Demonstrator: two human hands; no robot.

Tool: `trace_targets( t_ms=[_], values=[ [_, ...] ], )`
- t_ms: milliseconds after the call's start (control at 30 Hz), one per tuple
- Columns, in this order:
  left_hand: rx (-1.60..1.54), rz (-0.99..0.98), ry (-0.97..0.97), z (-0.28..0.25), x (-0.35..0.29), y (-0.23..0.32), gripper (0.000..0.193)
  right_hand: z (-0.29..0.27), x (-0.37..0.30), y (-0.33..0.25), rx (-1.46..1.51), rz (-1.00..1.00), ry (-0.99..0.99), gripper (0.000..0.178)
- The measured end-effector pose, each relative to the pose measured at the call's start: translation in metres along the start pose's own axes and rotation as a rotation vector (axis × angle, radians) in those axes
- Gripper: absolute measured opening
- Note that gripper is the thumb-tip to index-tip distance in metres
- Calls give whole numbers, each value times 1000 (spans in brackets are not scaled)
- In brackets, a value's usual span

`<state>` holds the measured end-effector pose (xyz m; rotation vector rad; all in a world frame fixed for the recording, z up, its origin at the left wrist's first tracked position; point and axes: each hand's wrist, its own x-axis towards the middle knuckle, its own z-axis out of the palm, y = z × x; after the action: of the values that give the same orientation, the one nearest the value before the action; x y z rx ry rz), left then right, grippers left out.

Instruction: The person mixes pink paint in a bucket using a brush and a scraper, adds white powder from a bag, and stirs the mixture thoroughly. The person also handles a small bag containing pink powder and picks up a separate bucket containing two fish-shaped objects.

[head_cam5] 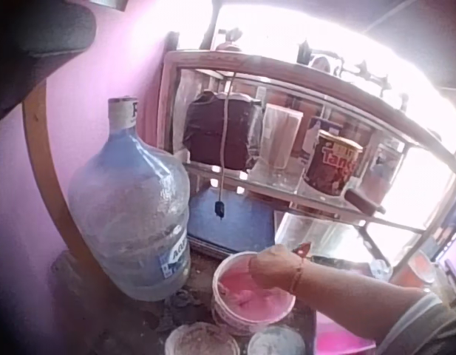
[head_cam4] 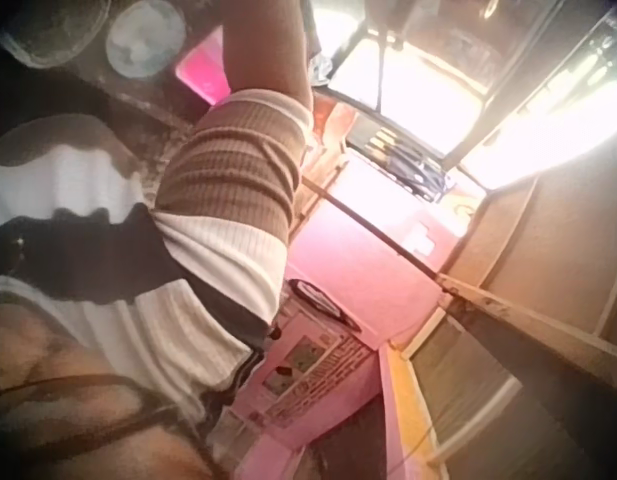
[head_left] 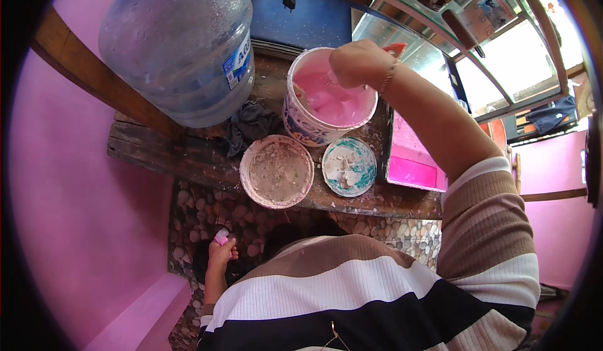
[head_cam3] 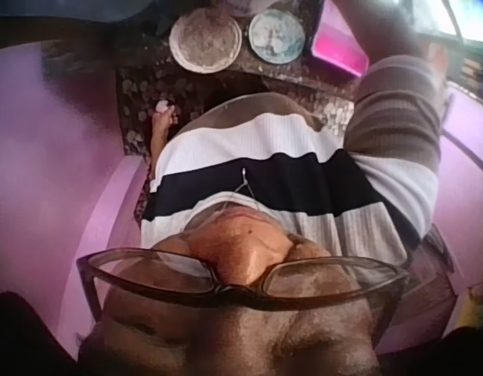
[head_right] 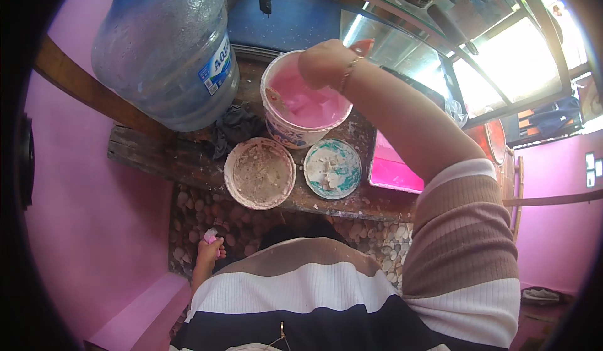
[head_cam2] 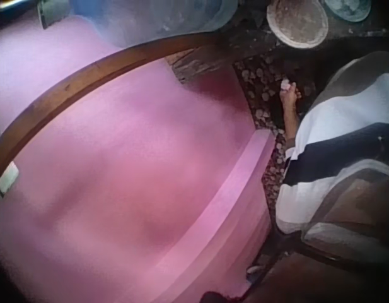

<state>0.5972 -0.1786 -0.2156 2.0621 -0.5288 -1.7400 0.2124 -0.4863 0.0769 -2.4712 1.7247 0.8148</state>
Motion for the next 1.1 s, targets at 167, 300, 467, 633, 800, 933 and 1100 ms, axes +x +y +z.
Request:
trace_targets(
  t_ms=[167,300,467,633,800,933,1100],
  values=[
    [21,23,-32,7,8,12,20,37,26,-18,-180,-63,-152,25],
    [30,32,-24,3,8,11,21,52,40,-39,207,14,-237,38],
    [30,9,-8,0,6,2,20,60,41,-25,575,-13,-215,38],
    [-6,10,-23,0,3,1,21,35,1,20,1050,-62,-125,29],
    [-1,19,-19,2,-1,7,21,-9,-38,38,962,15,4,43],
    [3,35,-18,7,0,12,20,-6,-38,38,1031,-58,114,47],
    [35,52,-42,12,4,19,21,48,-12,22,1026,74,25,32]
  ],
)
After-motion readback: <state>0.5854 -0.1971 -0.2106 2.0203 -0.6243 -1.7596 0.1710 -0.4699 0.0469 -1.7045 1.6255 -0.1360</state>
